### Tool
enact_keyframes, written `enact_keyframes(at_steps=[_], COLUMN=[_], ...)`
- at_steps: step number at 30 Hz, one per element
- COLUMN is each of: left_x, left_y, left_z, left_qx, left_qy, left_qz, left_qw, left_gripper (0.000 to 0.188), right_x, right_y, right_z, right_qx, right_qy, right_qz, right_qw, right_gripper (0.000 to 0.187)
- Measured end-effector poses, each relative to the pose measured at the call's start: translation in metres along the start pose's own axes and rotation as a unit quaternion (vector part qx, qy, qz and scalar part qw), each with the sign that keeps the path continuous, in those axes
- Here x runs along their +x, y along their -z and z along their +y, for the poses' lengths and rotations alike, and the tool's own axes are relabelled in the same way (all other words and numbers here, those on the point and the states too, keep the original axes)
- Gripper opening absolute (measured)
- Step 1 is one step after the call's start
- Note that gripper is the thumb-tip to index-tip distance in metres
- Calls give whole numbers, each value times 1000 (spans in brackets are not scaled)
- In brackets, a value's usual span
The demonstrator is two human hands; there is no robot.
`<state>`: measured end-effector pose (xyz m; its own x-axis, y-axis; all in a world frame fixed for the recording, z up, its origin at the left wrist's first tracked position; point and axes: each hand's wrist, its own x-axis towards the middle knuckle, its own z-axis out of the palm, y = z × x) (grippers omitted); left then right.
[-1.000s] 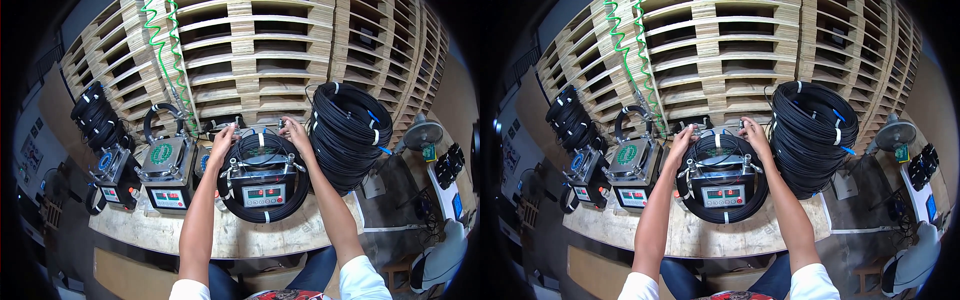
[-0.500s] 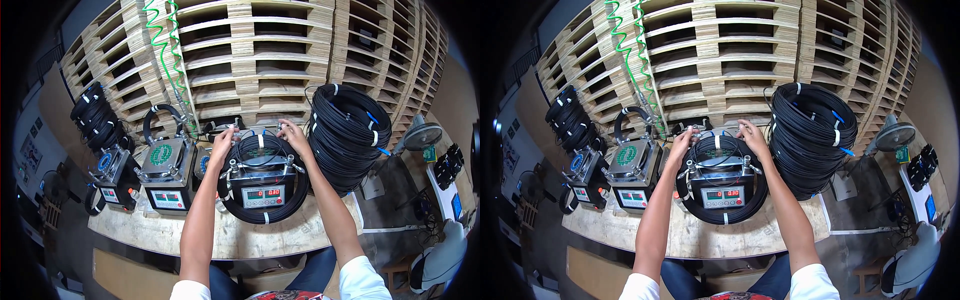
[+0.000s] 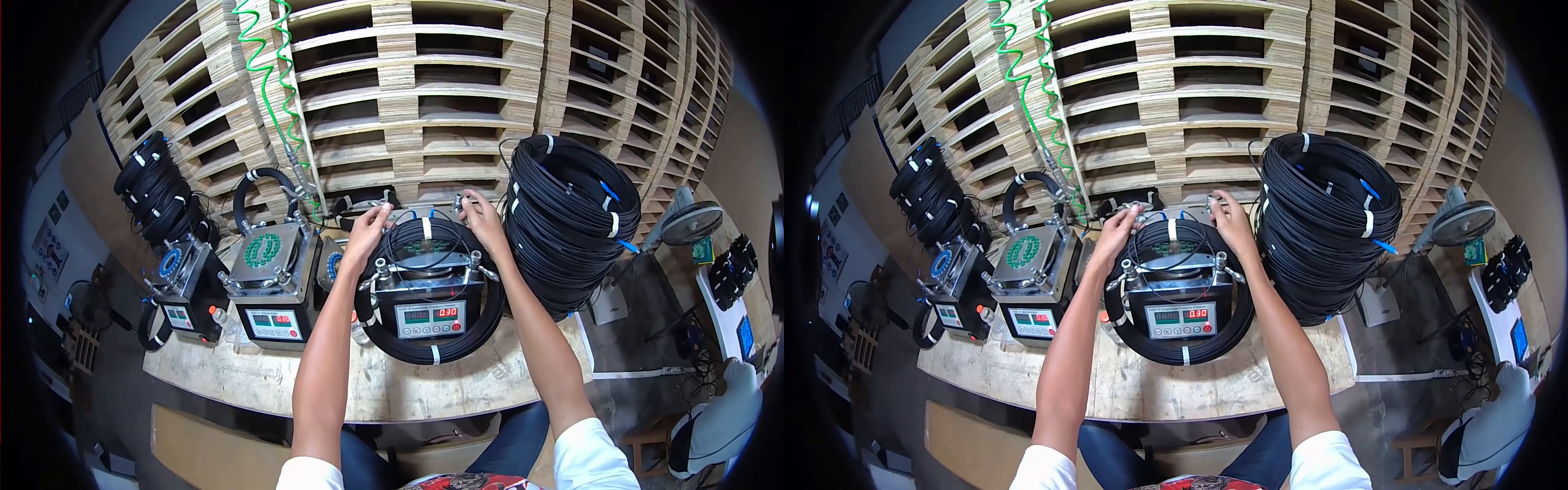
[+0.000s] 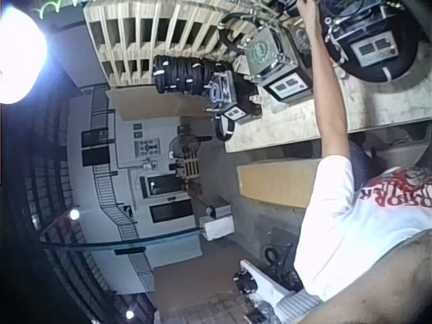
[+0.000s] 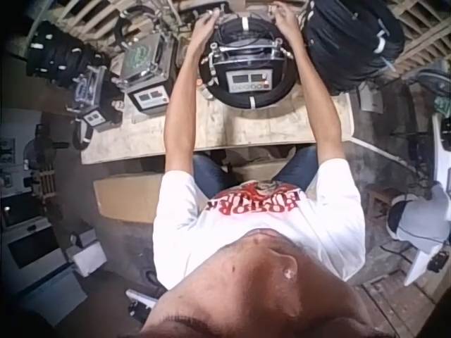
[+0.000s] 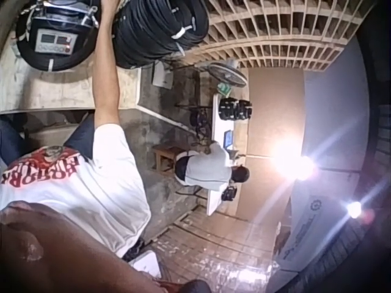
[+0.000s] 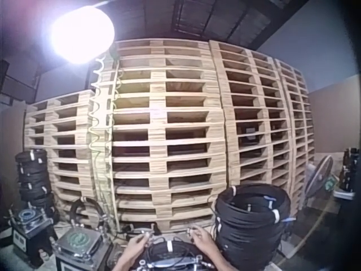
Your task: Manually feeding and taping bundles of black cable using industrial wrapping machines.
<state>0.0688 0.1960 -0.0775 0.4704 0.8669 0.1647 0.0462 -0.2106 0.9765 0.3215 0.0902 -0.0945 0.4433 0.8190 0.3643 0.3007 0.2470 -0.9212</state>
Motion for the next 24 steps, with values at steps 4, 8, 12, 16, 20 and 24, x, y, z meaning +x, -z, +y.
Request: enact_keyframes(at_steps=[4, 8, 12, 16, 20, 24], left_x=[1, 0, -2, -3, -4, -2], left_y=[2, -1, -2, 0, -2, 0], left_z=[-3, -3, -1, 3, 6, 3], left_qx=[11, 19, -16, 3, -9, -4], left_qy=[19, 8, -19, -8, -13, -19], left_qz=[8, 32, 29, 12, 2, 4], left_qw=[1000, 999, 999, 1000, 1000, 1000], left_gripper=[52, 50, 56, 55, 54, 52], right_x=[1, 2, 0, 1, 5, 5], right_y=[-1, 3, 1, -2, -1, -2], right_z=[2, 7, 4, 4, 12, 13], right_qx=[1, 51, 48, 38, 14, 17], right_qy=[35, 13, 6, 0, 14, 22], right_qz=[-29, -37, -36, 11, 22, 24], right_qw=[999, 998, 998, 999, 1000, 999], right_gripper=[40, 38, 37, 40, 41, 38])
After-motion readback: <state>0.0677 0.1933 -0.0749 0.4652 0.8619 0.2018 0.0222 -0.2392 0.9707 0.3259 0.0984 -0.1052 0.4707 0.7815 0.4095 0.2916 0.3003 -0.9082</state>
